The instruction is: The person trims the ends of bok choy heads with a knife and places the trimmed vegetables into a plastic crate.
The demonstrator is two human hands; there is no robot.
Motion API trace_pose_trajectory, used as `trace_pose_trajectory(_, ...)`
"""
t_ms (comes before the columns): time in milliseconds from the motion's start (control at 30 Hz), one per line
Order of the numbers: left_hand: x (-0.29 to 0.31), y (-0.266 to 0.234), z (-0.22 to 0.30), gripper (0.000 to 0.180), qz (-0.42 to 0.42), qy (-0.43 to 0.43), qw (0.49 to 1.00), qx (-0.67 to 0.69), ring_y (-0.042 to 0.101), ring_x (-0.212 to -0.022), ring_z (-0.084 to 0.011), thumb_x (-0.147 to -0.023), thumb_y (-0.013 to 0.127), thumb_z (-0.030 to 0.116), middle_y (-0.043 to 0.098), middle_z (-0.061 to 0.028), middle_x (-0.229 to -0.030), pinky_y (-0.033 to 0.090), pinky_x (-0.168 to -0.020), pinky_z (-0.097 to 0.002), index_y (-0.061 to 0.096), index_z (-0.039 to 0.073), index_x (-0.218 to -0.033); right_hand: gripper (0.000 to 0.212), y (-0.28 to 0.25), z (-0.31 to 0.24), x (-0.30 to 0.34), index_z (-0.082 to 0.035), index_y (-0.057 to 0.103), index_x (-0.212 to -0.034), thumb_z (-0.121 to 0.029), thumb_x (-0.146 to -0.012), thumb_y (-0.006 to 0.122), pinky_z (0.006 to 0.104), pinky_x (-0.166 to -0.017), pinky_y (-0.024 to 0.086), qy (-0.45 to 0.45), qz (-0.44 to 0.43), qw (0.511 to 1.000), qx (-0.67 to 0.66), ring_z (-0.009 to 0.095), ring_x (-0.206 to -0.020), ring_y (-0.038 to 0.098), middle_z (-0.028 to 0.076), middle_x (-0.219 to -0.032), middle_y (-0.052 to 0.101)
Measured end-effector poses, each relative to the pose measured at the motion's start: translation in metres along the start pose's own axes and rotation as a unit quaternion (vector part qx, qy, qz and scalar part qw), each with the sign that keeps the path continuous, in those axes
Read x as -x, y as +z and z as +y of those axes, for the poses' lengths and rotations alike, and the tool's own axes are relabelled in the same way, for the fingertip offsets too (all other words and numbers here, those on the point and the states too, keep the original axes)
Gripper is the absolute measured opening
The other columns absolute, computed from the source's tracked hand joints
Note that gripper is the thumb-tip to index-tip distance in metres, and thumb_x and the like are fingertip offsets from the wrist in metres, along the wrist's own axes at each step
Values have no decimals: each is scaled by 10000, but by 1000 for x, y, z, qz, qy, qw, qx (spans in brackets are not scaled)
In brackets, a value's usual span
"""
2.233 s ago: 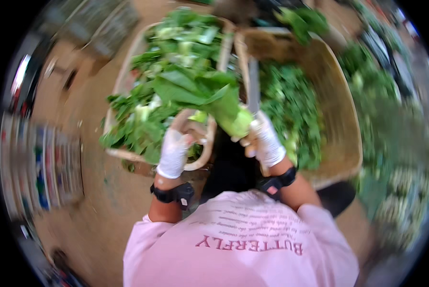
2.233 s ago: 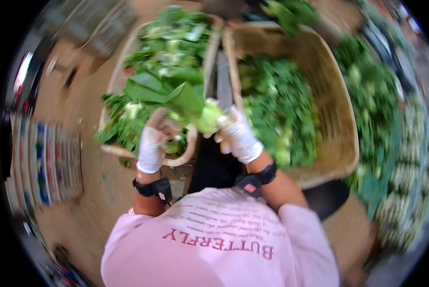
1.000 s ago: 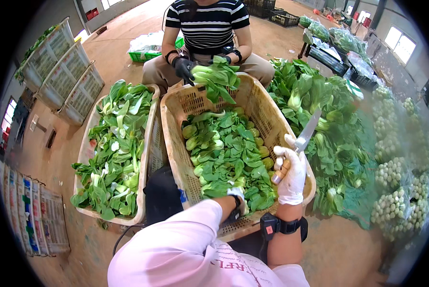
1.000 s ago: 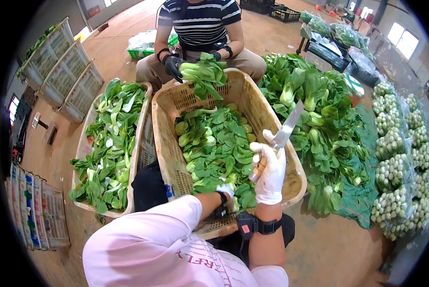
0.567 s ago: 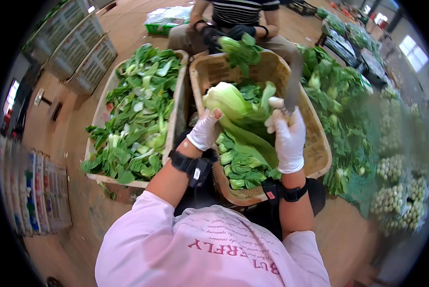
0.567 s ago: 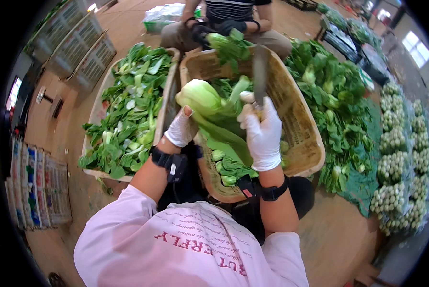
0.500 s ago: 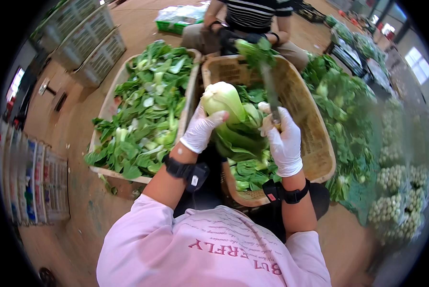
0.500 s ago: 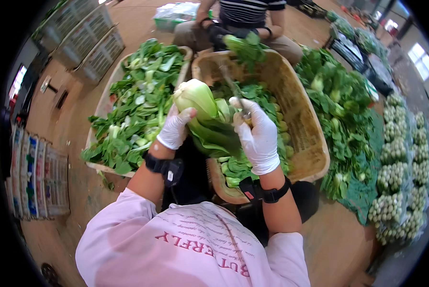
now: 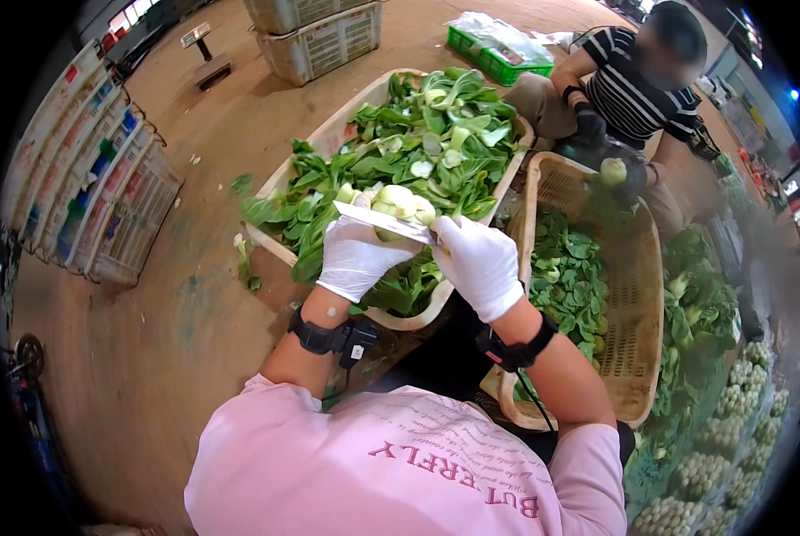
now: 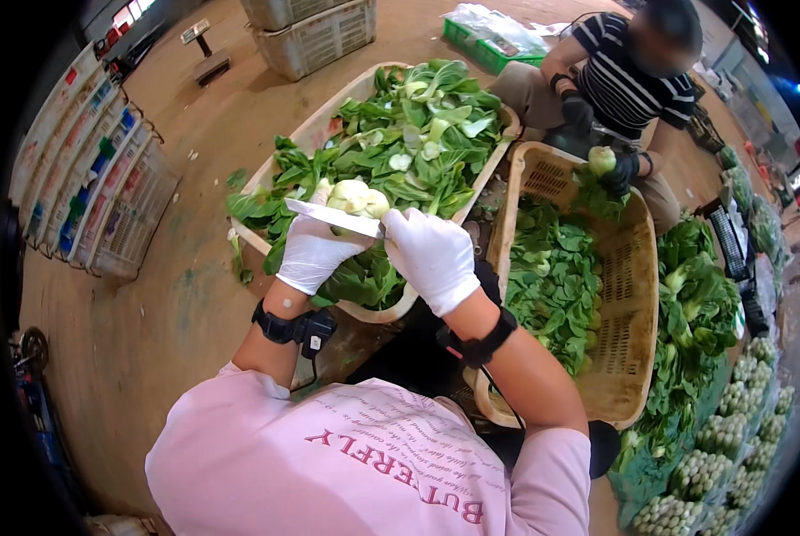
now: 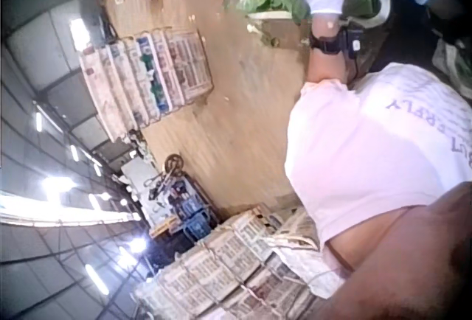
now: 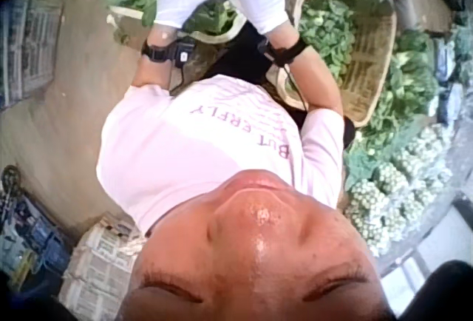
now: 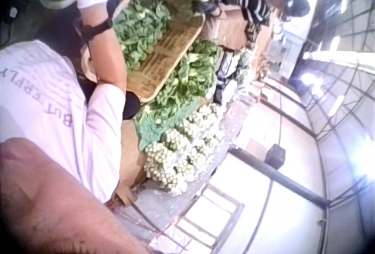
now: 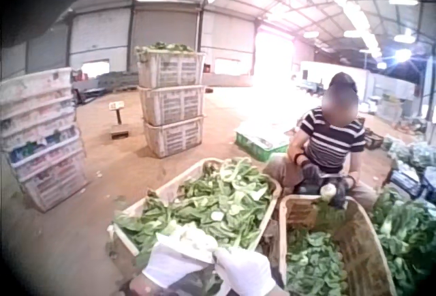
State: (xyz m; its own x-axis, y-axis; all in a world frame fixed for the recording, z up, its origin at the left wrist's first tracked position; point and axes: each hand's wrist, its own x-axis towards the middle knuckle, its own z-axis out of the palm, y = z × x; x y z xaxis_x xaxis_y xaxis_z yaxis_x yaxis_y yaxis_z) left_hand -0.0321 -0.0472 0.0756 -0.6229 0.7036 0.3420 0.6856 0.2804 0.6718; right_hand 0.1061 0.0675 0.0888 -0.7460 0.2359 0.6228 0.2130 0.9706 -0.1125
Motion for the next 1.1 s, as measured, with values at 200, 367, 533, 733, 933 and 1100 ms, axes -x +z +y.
trace_pose_trajectory(200,6,-8,-33,557,25,-75,989,128,659,-810,-258,-584,814,361,677,-115,-923,515,-747,-333,635,81,-1031,71,53,-3,-15,-143,552,-793,-142,-760,615,359,-508,484,46,-53,997,-17,251,-627,620,53,-677,573)
trace_pose_trajectory(367,20,-57,-9,703,94,-6,888,450,627,-952,-206,-546,861,205,621,-122,-1064,505,-828,-320,514,26,-1130,110,75,81,-8,-104,623,-863,-191,-848,557,422,-639,521,235,-293,922,97,314,-812,661,137,-824,668)
trace_pose_trajectory(533,0,-58,-28,758,108,42,966,233,598,-974,-202,-511,879,190,603,-105,-1066,491,-856,-329,494,27,-1143,230,30,75,-21,-70,645,-981,-251,-843,610,296,-658,495,354,-216,881,-226,185,-717,640,93,-792,666)
trace_pose_trajectory(733,-2,-17,-21,759,-10,-8,965,263,584,-962,-198,-534,869,243,589,-87,-1047,465,-871,-338,495,28,-1158,602,42,7,-25,-1,486,-1271,-116,-746,756,221,-767,469,164,-71,776,-605,98,-849,571,67,-1121,599)
trace_pose_trajectory(933,2,-26,-26,801,-67,44,955,285,550,-1020,-259,-514,873,261,554,-100,-1099,434,-899,-355,486,71,-1189,523,74,71,-28,0,513,-1197,-233,-780,727,346,-813,486,168,81,970,-158,299,-911,587,155,-1103,576)
trace_pose_trajectory(1100,-10,-27,-11,822,78,257,960,-85,511,-1036,-285,-483,867,290,520,-90,-1119,364,-947,-404,489,110,-1190,512,54,21,-13,-89,534,-1166,-533,-916,485,207,-419,434,469,-207,567,-645,130,-585,593,66,-947,645)
